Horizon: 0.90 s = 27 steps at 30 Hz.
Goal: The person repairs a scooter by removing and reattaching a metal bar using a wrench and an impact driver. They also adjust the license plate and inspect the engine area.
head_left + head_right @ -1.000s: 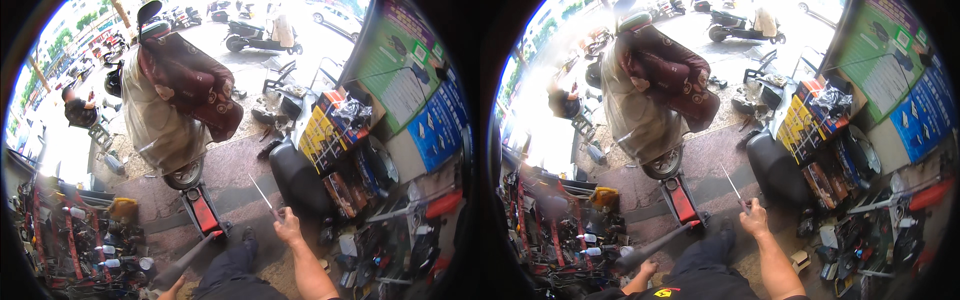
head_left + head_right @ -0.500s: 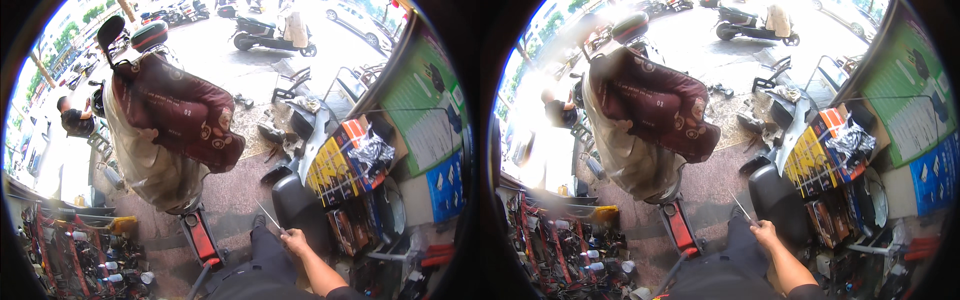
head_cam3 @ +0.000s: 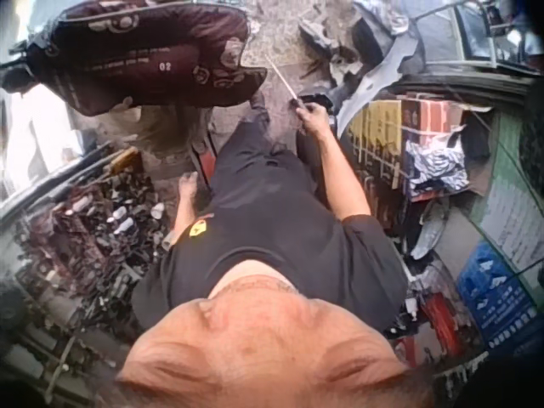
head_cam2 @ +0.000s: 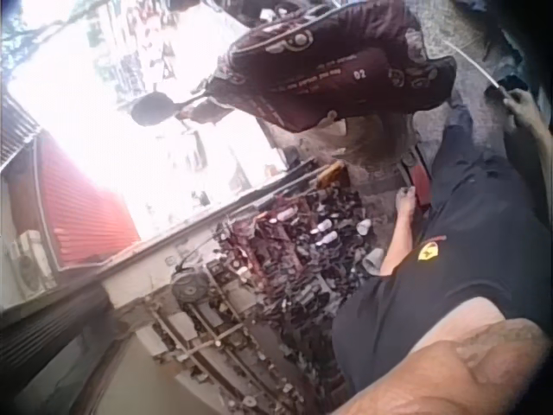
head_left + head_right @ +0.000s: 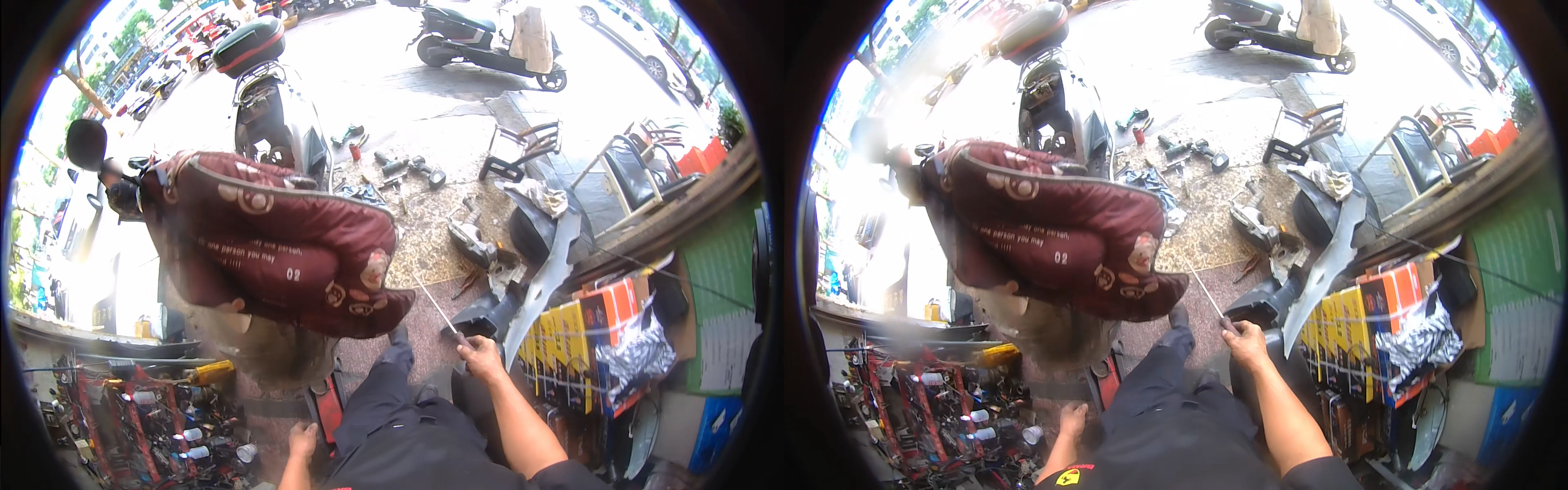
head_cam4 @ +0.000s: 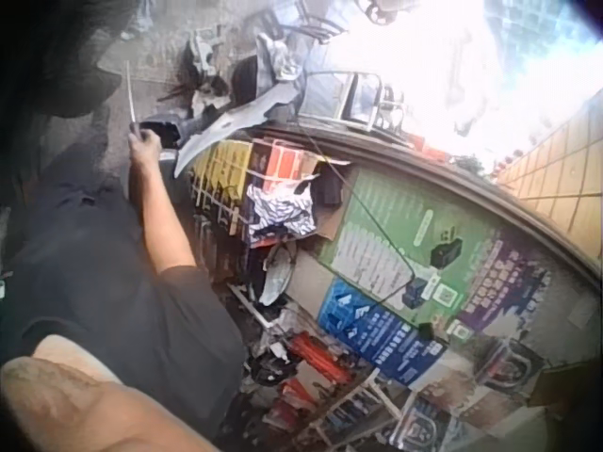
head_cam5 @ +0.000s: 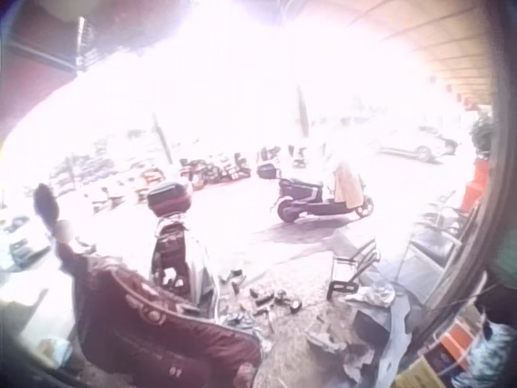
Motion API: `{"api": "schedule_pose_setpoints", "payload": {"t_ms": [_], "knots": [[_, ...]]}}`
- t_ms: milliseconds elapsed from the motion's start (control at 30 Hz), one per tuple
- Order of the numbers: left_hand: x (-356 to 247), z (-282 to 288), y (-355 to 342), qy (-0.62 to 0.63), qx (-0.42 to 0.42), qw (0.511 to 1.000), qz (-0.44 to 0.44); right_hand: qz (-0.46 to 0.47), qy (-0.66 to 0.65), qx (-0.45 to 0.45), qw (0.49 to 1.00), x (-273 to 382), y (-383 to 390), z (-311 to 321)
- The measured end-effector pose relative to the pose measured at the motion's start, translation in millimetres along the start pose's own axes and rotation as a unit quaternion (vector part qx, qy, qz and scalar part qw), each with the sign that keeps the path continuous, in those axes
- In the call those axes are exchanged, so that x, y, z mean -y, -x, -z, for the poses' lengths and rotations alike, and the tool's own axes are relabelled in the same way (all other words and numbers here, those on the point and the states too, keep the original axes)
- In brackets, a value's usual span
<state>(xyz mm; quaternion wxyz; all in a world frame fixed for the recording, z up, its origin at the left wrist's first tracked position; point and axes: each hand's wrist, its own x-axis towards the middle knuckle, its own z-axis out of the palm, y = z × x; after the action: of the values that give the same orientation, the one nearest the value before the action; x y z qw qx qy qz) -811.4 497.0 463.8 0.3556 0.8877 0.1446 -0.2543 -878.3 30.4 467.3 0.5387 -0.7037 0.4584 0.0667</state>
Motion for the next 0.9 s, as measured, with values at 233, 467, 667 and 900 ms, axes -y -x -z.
{"api": "schedule_pose_setpoints", "payload": {"t_ms": [233,467,667,900], "knots": [[-276.2,-76.0,-133.9,-0.104,0.229,0.954,-0.164,-0.075,-0.058,-0.008,0.995,63.0,-108.6,15.6],[-494.9,-137.9,-193.7,-0.011,0.280,0.909,-0.307,-0.071,-0.123,-0.024,0.990,140.9,-206.2,60.6],[-556.8,-168.8,-275.2,0.052,0.185,0.953,-0.236,-0.018,-0.044,0.013,0.999,211.1,-327.5,78.3],[-608.2,-189.1,-367.9,0.090,0.077,0.988,-0.096,0.013,0.048,0.129,0.990,318.2,-474.8,92.3]]}}
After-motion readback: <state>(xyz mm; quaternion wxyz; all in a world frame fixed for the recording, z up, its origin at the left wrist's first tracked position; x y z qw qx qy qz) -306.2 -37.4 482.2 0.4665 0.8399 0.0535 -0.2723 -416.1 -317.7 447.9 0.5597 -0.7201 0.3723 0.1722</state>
